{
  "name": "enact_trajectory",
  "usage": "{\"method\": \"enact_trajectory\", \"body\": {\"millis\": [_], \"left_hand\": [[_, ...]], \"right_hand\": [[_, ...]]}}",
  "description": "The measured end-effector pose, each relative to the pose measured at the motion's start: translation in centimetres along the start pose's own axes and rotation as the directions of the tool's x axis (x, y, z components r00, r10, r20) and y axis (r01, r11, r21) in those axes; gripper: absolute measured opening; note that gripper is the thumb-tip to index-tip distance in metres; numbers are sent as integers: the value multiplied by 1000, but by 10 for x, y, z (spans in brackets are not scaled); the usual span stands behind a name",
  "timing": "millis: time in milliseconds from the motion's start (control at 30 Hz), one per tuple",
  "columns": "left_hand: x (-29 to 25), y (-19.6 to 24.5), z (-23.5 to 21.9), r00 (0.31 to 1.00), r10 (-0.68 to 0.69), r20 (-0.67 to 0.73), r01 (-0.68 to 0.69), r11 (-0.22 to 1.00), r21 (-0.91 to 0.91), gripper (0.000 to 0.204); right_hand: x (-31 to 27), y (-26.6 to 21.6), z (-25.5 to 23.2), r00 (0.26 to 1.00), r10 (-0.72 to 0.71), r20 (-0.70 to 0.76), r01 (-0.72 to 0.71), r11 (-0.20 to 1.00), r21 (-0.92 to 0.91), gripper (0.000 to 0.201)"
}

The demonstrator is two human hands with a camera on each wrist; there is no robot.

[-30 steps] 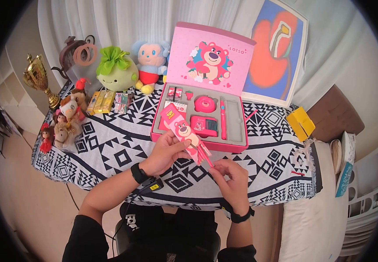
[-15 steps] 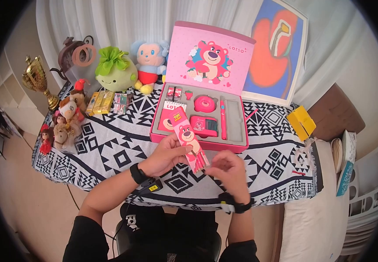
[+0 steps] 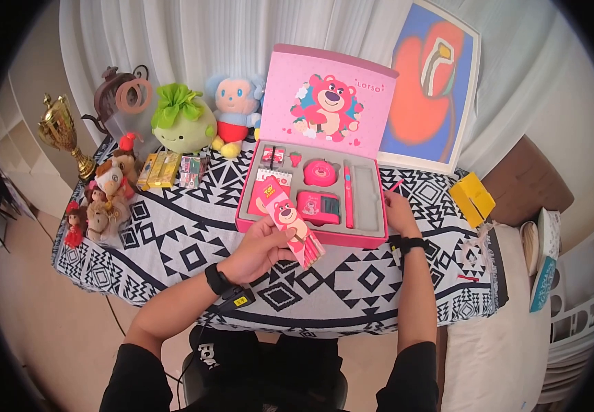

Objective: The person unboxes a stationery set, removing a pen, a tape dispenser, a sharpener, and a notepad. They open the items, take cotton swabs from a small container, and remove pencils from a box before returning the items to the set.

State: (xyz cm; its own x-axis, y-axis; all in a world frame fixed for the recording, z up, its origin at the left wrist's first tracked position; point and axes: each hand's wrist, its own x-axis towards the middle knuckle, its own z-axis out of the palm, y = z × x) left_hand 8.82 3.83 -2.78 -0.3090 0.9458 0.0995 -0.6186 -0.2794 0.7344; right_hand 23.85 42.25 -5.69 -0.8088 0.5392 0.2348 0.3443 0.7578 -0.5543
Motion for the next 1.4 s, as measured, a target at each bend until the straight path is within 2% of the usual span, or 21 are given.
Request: {"method": "enact_trajectory", "body": {"millis": [33,67,100,167,200,267,400,533,600,667,733,767,800,833,900,933,967,1033,1100,1400], "left_hand": [[0,1,0,1000,-2,0,2,1000,2,27],[0,1,0,1000,-7,-3,7,1000,5,27],[0,1,0,1000,-11,-5,11,1000,7,27],[0,1,0,1000,-6,-7,6,1000,3,27],[0,0,0,1000,0,-11,0,1000,-3,27],[-1,1,0,1000,5,-15,-5,1000,2,26],[0,0,3,999,25,-33,-25,1000,-6,27],[2,2,-1,998,52,-46,-53,999,-12,25],[3,2,-3,996,65,-57,-66,998,-13,25],[3,3,-2,995,75,-73,-76,997,-14,25],[2,5,3,992,94,-82,-97,995,-33,24],[2,4,2,992,89,-87,-93,995,-35,24],[2,4,1,992,93,-90,-95,995,-24,24],[2,3,0,991,94,-93,-96,995,-12,23],[3,3,1,993,79,-92,-81,997,-16,23],[2,4,1,992,85,-96,-87,996,-18,23],[2,4,3,991,92,-100,-94,995,-20,23],[1,5,6,991,85,-108,-87,996,-17,22],[1,5,6,990,100,-103,-104,994,-32,21],[0,5,6,988,114,-105,-115,993,0,22]], "right_hand": [[2,-7,4,997,-57,-52,54,997,-56,30],[1,-12,3,997,24,-76,-26,999,-28,28],[0,-17,1,997,25,-76,-27,999,-27,28],[-1,-21,-2,990,86,-111,-106,976,-192,21],[-3,-24,-4,991,86,-107,-105,975,-194,21],[-11,-22,-8,967,134,-216,-184,955,-232,20],[-34,-12,-21,945,219,-242,-291,901,-322,24],[-64,9,-47,941,260,-217,-325,874,-361,25],[-82,19,-64,937,244,-250,-326,869,-372,25],[-98,9,-76,932,231,-280,-328,865,-380,25],[-120,-16,-95,893,267,-362,-374,887,-269,26],[-129,-41,-101,901,251,-354,-340,916,-216,19],[-139,-64,-104,912,286,-294,-301,954,-5,14],[-151,-85,-106,922,310,-230,-264,941,210,9],[-178,-128,-105,962,267,-51,-206,840,502,7],[-190,-140,-101,980,199,-11,-169,857,486,6],[-201,-155,-96,972,229,57,-227,842,490,3],[-213,-159,-81,986,66,151,-136,841,524,5],[-218,-167,-70,976,52,213,-160,833,529,7],[-219,-171,-53,991,84,102,-119,902,414,5]]}}
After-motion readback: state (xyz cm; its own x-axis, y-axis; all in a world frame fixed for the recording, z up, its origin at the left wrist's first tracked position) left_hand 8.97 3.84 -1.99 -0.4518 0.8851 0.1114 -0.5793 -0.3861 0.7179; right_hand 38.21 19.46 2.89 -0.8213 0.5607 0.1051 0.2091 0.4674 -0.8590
